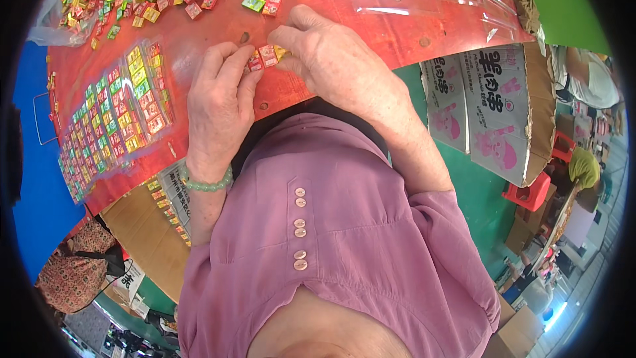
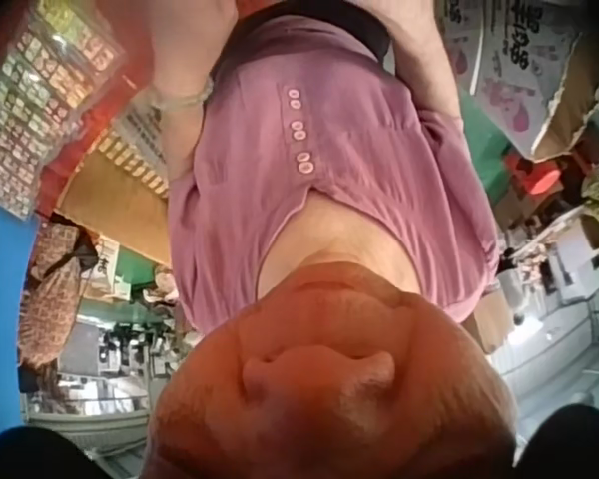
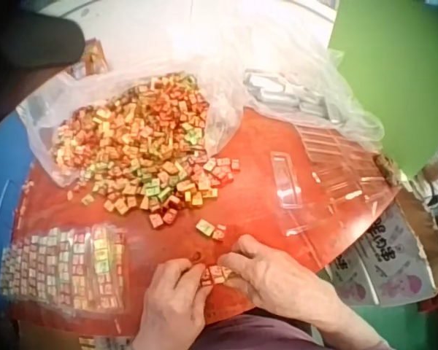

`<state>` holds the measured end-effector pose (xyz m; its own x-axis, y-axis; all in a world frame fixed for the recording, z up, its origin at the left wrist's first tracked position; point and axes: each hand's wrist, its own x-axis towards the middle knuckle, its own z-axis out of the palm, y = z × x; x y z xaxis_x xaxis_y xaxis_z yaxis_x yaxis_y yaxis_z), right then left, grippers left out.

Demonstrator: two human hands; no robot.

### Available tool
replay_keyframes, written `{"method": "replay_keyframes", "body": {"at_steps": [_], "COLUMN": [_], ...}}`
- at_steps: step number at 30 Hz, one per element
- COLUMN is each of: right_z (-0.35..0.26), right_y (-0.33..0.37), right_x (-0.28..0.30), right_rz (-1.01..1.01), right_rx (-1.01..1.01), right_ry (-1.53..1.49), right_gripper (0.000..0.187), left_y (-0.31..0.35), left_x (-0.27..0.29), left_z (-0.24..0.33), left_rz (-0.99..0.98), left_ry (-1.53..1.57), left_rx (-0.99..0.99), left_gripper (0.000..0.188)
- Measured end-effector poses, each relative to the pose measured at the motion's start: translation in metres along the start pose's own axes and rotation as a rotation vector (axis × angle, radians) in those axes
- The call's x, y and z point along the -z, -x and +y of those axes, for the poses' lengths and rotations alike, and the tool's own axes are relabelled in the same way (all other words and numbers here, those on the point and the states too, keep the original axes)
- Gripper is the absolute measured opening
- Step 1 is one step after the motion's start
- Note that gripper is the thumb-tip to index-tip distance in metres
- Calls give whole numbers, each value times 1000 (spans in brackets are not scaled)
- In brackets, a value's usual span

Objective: Packing small wrapped items into plastic trays at a workstation.

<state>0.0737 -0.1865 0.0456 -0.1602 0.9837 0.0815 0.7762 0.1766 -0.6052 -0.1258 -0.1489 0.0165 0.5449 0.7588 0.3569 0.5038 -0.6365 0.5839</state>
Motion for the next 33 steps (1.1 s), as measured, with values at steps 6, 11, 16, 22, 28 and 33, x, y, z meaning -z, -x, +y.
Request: {"method": "replay_keyframes", "body": {"at_steps": [6, 11, 16, 22, 28, 33], "right_z": [-5, -7, 4, -14, -19, -23], "right_y": [-7, -36, -66, -63, -41, -34], "right_x": [0, 4, -10, -7, -26, -35], "right_rz": [-16, 157, 278, 166, 195, 169], "right_rx": [11, 102, 205, 154, 120, 108], "right_ry": [-11, 140, 313, 324, 126, 169], "right_gripper": [32, 30, 20, 20, 15, 11], "left_y": [7, 10, 8, 15, 20, 22], "left_x": [0, 0, -3, -2, 1, 1], "left_z": [-5, -6, -6, -9, -10, -8], "left_rz": [72, 88, 83, 127, 169, 170], "left_ry": [-25, -34, -30, -60, -128, -137], "left_rx": [-1, -1, -7, 8, 35, 45], "left_gripper": [34, 35, 35, 35, 36, 36]}}
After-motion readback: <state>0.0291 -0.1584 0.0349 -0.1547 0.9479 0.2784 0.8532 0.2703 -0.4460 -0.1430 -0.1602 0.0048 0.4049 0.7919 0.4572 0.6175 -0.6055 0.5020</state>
